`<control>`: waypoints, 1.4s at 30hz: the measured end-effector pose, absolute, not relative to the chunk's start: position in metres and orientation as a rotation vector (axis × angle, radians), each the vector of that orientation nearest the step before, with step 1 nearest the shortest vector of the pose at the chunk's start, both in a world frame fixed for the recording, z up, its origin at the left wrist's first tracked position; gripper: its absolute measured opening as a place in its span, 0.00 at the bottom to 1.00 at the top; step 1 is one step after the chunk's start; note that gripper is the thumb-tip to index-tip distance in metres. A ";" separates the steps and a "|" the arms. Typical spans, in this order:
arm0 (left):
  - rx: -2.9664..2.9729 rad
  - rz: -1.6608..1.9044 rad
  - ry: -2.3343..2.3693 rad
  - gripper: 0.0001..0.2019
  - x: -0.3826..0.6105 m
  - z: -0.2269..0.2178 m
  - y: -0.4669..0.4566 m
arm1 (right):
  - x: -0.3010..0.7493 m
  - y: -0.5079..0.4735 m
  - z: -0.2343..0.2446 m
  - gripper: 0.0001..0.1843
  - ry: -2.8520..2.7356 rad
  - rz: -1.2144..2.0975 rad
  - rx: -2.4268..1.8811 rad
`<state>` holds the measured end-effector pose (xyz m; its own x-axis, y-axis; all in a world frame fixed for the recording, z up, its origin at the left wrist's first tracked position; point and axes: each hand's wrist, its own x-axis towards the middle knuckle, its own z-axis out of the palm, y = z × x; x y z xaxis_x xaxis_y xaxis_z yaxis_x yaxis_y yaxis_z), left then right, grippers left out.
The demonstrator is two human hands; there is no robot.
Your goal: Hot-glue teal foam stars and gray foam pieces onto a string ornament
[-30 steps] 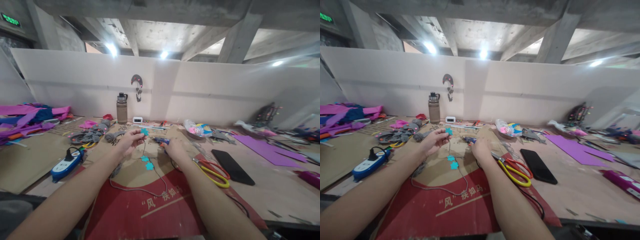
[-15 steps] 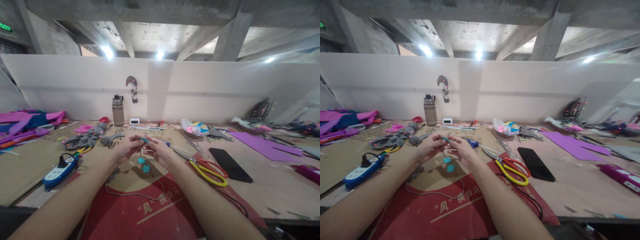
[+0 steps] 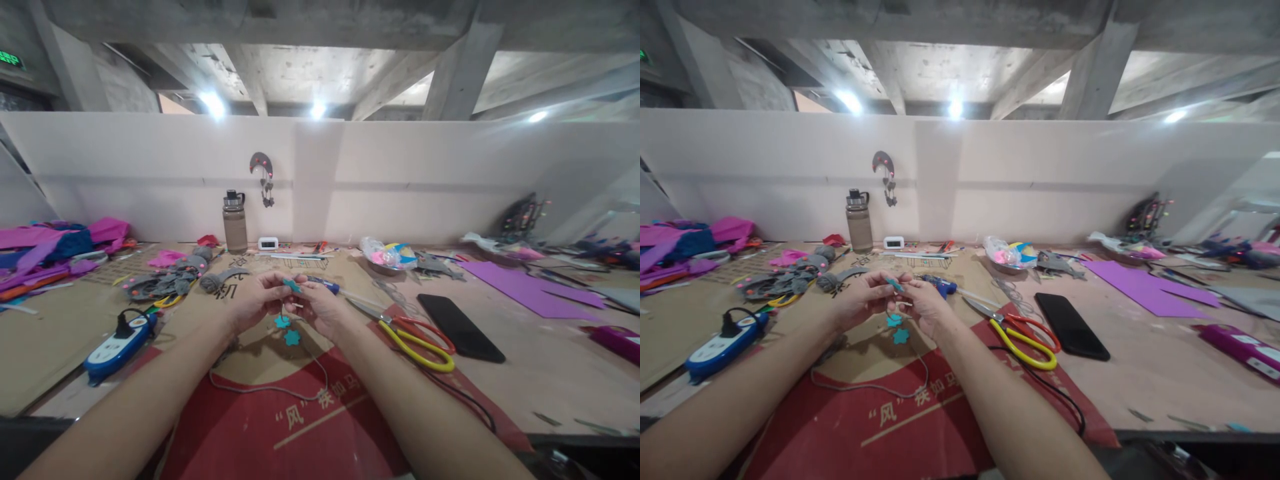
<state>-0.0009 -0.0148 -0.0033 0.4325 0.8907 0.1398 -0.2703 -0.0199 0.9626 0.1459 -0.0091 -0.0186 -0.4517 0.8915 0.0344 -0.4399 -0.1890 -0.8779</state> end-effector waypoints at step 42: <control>1.047 1.288 0.530 0.05 0.000 -0.009 -0.004 | 0.146 -0.013 -0.016 0.13 -0.889 1.746 -0.565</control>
